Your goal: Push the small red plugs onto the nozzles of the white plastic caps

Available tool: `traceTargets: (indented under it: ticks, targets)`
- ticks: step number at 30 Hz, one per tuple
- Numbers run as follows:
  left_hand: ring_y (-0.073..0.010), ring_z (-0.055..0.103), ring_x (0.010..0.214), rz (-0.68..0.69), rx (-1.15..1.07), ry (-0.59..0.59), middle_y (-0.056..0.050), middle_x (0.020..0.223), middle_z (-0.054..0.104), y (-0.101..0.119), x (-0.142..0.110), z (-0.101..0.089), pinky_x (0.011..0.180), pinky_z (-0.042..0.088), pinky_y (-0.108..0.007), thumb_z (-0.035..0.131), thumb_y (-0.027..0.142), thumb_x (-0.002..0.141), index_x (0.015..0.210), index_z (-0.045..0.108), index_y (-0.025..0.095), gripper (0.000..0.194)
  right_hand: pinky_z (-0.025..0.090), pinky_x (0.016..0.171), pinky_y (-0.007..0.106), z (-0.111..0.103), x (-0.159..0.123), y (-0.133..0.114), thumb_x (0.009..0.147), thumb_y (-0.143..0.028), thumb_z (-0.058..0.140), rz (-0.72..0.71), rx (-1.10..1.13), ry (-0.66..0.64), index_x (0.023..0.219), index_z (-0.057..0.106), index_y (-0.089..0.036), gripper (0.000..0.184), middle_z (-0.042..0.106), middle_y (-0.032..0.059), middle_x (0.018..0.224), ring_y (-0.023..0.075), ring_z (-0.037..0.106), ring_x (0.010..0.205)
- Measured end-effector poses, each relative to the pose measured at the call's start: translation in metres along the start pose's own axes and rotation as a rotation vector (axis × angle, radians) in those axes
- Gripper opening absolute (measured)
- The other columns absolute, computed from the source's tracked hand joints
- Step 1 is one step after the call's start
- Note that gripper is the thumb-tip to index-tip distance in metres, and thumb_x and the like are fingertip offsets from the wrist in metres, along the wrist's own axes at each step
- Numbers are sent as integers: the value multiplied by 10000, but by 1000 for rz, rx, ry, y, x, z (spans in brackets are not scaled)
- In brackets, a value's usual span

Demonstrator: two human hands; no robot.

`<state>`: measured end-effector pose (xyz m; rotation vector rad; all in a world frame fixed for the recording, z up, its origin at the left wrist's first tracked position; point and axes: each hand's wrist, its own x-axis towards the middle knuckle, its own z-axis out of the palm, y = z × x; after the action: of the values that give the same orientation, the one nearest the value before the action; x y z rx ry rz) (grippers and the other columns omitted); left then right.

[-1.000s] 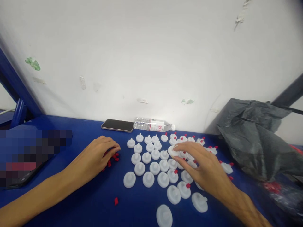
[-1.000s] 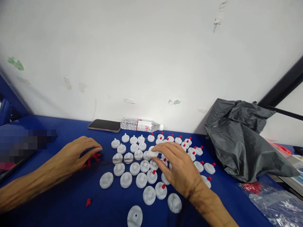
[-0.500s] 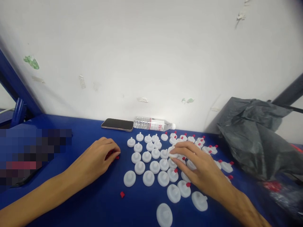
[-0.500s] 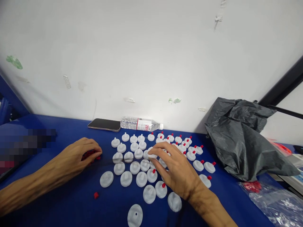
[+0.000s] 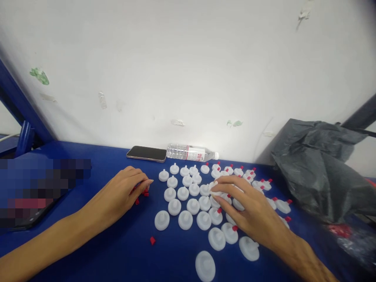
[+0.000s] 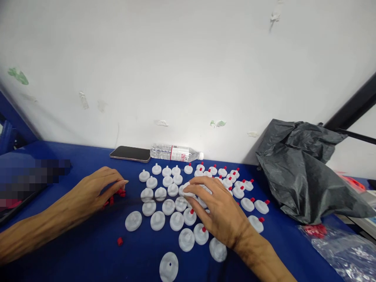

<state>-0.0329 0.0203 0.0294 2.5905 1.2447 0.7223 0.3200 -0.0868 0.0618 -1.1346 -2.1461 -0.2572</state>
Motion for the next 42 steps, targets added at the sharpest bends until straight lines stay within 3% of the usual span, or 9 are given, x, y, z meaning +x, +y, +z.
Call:
traceTargets:
  ticks: [5, 9, 13, 18, 22, 27, 30, 35, 42]
  targets:
    - [-247, 583, 768, 31, 72, 82, -28, 744, 638, 1, -1, 2, 776, 458, -384, 323, 567, 1155, 728, 587, 263, 587, 721, 909, 419, 0, -1, -1, 1024, -218, 659, 2, -7, -7, 1162, 729, -322, 187, 828, 46, 1131, 261, 843, 1011]
    - [-209, 557, 653, -33, 38, 109, 8, 660, 587, 9, -3, -2, 677, 421, -359, 365, 616, 1132, 696, 515, 264, 580, 719, 958, 449, -1, -1, -2, 1034, -220, 645, 24, -7, -18, 1168, 701, -325, 179, 840, 58, 1227, 282, 841, 1106]
    - [-157, 546, 504, -152, -177, 44, 46, 584, 652, 20, -6, -7, 568, 403, -325, 489, 661, 1076, 718, 639, 265, 555, 714, 1002, 454, -1, 2, -7, 1059, -226, 589, 37, 65, -31, 1205, 636, -361, 205, 854, 17, 1148, 272, 838, 1120]
    - [-153, 613, 545, -220, -366, 35, 48, 641, 756, 35, -9, -7, 543, 438, -287, 655, 670, 988, 790, 771, 276, 457, 718, 989, 372, 1, 5, -21, 1058, -244, 582, 36, 106, -56, 1208, 657, -347, 196, 830, 34, 1170, 239, 838, 1092]
    - [-162, 656, 609, -270, -458, 44, 41, 686, 782, 48, -12, -7, 593, 508, -261, 722, 617, 959, 831, 806, 277, 374, 697, 988, 264, 2, 9, -31, 1078, -181, 538, -61, 96, -107, 1209, 688, -311, 237, 844, 36, 1162, 198, 824, 1169]
    - [-177, 720, 730, -293, -578, 63, 24, 812, 835, 67, -16, -8, 659, 551, -243, 791, 523, 928, 878, 847, 278, 256, 664, 1033, 226, 7, 8, -39, 1094, -206, 574, -95, 90, 16, 1207, 657, -271, 154, 865, 44, 1181, 164, 841, 1130]
    - [-154, 727, 719, -211, -637, 112, 43, 797, 824, 74, -20, -5, 656, 559, -216, 840, 450, 919, 868, 837, 286, 172, 649, 1061, 221, 9, 5, -45, 1086, -247, 623, -60, 126, 48, 1235, 671, -259, 157, 877, 24, 1161, 153, 843, 1117]
    - [-97, 722, 662, 98, -535, 256, 81, 807, 804, 81, -26, 0, 639, 567, -153, 796, 363, 1008, 912, 799, 318, 105, 678, 1025, 225, 13, 2, -58, 1116, -331, 592, -111, 101, -13, 1203, 749, -293, 184, 874, -7, 1209, 160, 848, 1089]
    - [-89, 782, 670, 268, -485, 297, 63, 827, 827, 92, -29, 3, 667, 622, -109, 641, 512, 1105, 954, 758, 320, 271, 664, 986, 164, 22, -4, -64, 1119, -375, 581, -127, 120, 37, 1191, 780, -296, 225, 881, -4, 1181, 159, 863, 995]
